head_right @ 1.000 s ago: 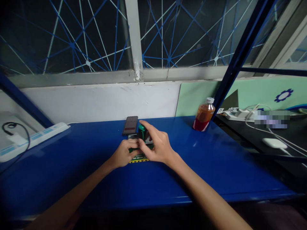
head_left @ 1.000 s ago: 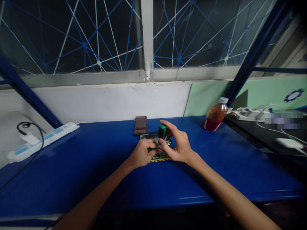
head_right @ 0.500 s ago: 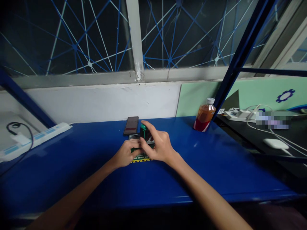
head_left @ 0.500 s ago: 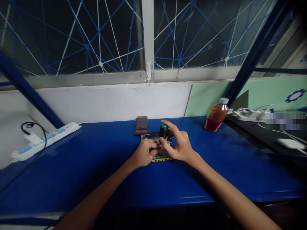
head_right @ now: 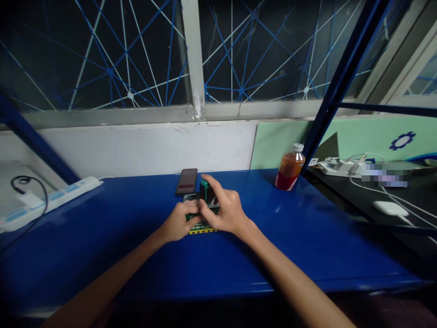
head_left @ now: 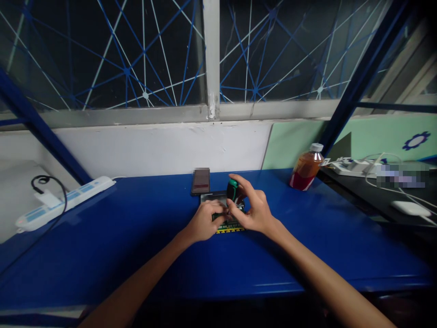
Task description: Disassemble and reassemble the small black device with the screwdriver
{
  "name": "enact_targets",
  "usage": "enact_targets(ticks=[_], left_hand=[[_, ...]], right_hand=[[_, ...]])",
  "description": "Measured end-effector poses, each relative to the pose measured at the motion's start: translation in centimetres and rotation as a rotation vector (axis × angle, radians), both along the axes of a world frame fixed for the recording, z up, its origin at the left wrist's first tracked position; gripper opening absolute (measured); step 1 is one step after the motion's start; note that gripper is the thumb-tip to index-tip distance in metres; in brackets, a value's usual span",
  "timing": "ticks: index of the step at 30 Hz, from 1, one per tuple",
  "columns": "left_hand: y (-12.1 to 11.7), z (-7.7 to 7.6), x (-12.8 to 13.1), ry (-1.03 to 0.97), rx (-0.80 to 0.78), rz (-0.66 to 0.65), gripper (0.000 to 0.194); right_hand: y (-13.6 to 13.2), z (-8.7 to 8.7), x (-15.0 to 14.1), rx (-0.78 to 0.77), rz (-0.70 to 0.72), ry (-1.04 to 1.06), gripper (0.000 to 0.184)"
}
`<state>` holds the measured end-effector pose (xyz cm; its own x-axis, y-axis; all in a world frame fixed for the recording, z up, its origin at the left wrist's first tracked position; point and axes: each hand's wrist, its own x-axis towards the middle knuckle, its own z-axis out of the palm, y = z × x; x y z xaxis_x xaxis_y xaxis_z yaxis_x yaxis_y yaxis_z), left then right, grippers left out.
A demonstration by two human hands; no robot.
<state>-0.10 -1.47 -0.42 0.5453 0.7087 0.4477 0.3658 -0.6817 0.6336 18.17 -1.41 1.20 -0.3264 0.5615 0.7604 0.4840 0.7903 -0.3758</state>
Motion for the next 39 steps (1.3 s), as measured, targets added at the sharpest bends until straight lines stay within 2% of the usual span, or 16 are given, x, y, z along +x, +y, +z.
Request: enact_targets(ticks=[11, 24, 28, 33, 36, 39], left_hand=[[-0.2, 0.0, 0.0, 0.025, 0.017, 0.016, 0.015], [-0.2, 0.6, -0.1, 0.058, 0.081, 0.021, 0.016], [-0.2, 0.8, -0.4, 0.022, 0.099, 0.037, 0.017], [0.4, 0.5, -1.2, 0.064, 0.144, 0.112, 0.020], [0.7, 0.1, -1.3, 0.125, 0.171, 0.108, 0.020], [0.6, -0.4, -1.1, 0.190, 0.189, 0.071, 0.019]], right_hand=[[0.0, 0.1, -0.1, -0.016, 0.025, 0.021, 0.061], [0.0, 0.0, -0.5, -0.122, 0.076, 0.176, 0.060], [0.5, 0.3, 0.0, -0.170, 0.009, 0.299, 0.060], [2.1, 1.1, 2.4, -0.129, -0.162, 0.422, 0.061], [3.5, 1.2, 4.5, -0.101, -0.268, 0.420, 0.060], [4.8, 1.0, 6.2, -0.134, -0.332, 0.319, 0.058]])
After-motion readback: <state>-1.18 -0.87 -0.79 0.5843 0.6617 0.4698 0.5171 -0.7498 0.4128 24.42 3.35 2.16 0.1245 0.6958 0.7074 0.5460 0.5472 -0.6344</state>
